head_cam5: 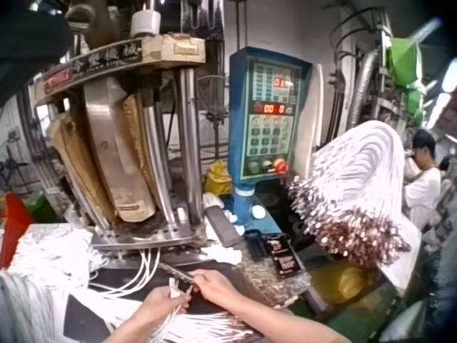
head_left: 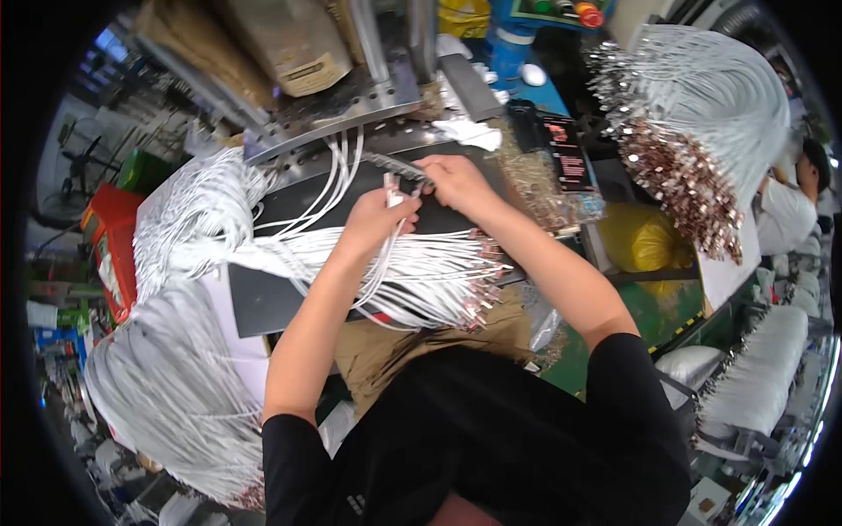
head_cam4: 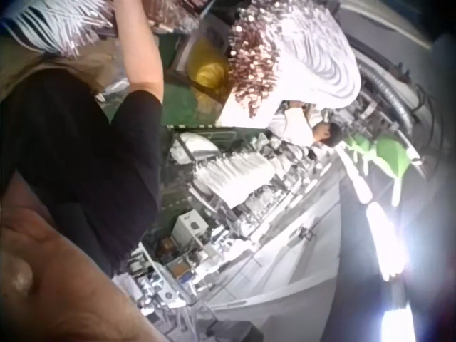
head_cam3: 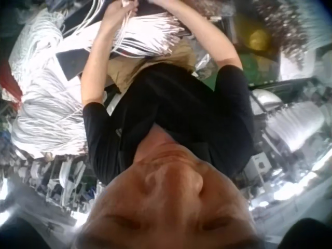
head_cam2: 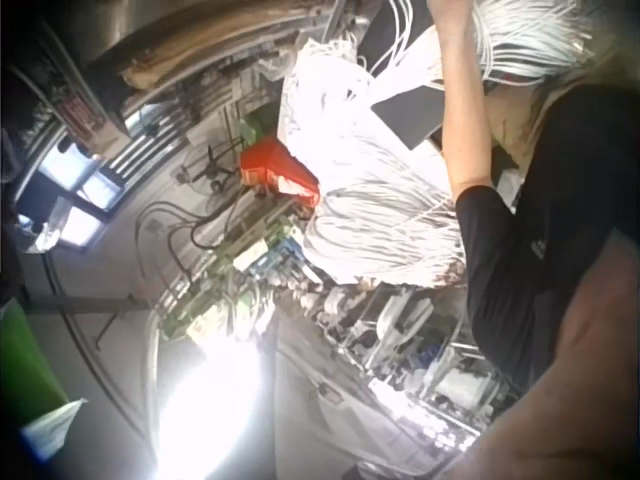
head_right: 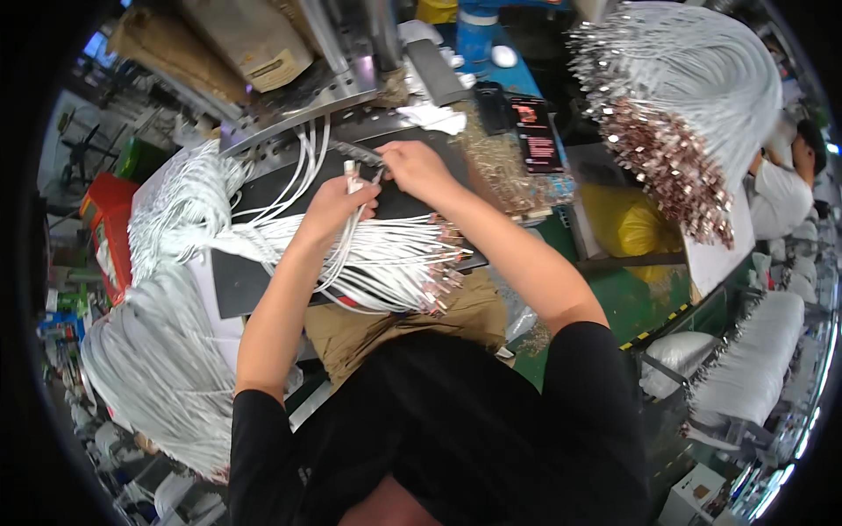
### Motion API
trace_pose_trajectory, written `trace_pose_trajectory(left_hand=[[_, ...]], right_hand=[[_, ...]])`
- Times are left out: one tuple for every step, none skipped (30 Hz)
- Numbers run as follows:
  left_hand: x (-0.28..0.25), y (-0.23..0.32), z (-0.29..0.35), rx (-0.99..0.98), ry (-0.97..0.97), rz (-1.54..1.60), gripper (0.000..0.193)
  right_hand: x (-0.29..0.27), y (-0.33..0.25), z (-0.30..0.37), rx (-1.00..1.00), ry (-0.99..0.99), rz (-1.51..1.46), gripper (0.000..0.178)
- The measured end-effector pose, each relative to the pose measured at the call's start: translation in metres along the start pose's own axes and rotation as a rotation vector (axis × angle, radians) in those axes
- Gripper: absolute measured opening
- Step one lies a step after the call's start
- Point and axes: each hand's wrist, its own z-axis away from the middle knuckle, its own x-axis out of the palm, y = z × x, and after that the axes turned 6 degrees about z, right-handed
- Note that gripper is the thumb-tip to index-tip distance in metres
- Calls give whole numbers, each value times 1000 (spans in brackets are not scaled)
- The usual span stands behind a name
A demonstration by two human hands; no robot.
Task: Arrange bundles of white wires and feed them into a processing machine at an industrial workstation.
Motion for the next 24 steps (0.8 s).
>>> trace_pose_trajectory(left_hand=[[2, -2, 0, 7, 4, 4, 18], [4, -3, -1, 9, -26, 10, 18], [2, -1, 3, 10, 11, -2, 18], [2, 1, 3, 13, 42, -15, 17], [4, 3, 4, 13, 23, -12, 17], [5, 7, 7, 6, 27, -47, 18], [6, 10, 10, -3, 33, -81, 18], [7, 12, 9, -11, 40, -115, 18], [8, 11, 7, -11, 33, -114, 18], [8, 9, 4, -8, 29, -117, 19], [7, 8, 3, -4, 31, -121, 19], [7, 7, 3, -1, 34, -125, 19], [7, 7, 3, -1, 33, -125, 19], [7, 6, 4, 3, 50, -112, 19], [7, 6, 6, 7, 66, -100, 19], [7, 5, 7, 10, 84, -87, 19], [7, 5, 7, 11, 83, -86, 19], [6, 4, 7, 22, 76, -70, 19], [6, 4, 7, 33, 69, -53, 19], [6, 3, 8, 44, 62, -37, 19], [7, 3, 9, 45, 60, -36, 19], [8, 5, 10, 55, 68, -15, 19], [9, 7, 12, 64, 76, 6, 19], [10, 8, 13, 73, 85, 27, 19]], right_hand=[[4, -1, 3, -70, 19, 81, 36], [7, -2, 6, -139, 35, 164, 36], [12, -4, 9, -133, 47, 171, 36], [14, -7, 11, -190, 66, 250, 36], [14, -8, 11, -246, 82, 329, 35], [13, -7, 9, -241, 92, 335, 35], [12, -5, 5, -212, 96, 287, 35], [11, -3, 2, -184, 99, 238, 35], [9, -1, 1, -157, 101, 188, 35], [8, 2, 1, -153, 106, 190, 35], [8, 2, 1, -147, 88, 166, 35], [8, 3, 0, -140, 71, 142, 35], [8, 3, 0, -134, 54, 117, 35], [8, 3, 0, -133, 55, 118, 35], [8, 3, 0, -143, 65, 140, 35], [9, 1, 1, -152, 73, 162, 36], [10, -1, 3, -161, 82, 184, 36], [11, -3, 5, -161, 83, 185, 36], [11, -5, 7, -167, 79, 208, 36], [12, -7, 9, -172, 74, 231, 36], [12, -8, 11, -178, 71, 254, 36], [10, -8, 10, -177, 73, 256, 36], [7, -6, 9, -181, 65, 242, 37], [4, -5, 6, -185, 57, 228, 38]])
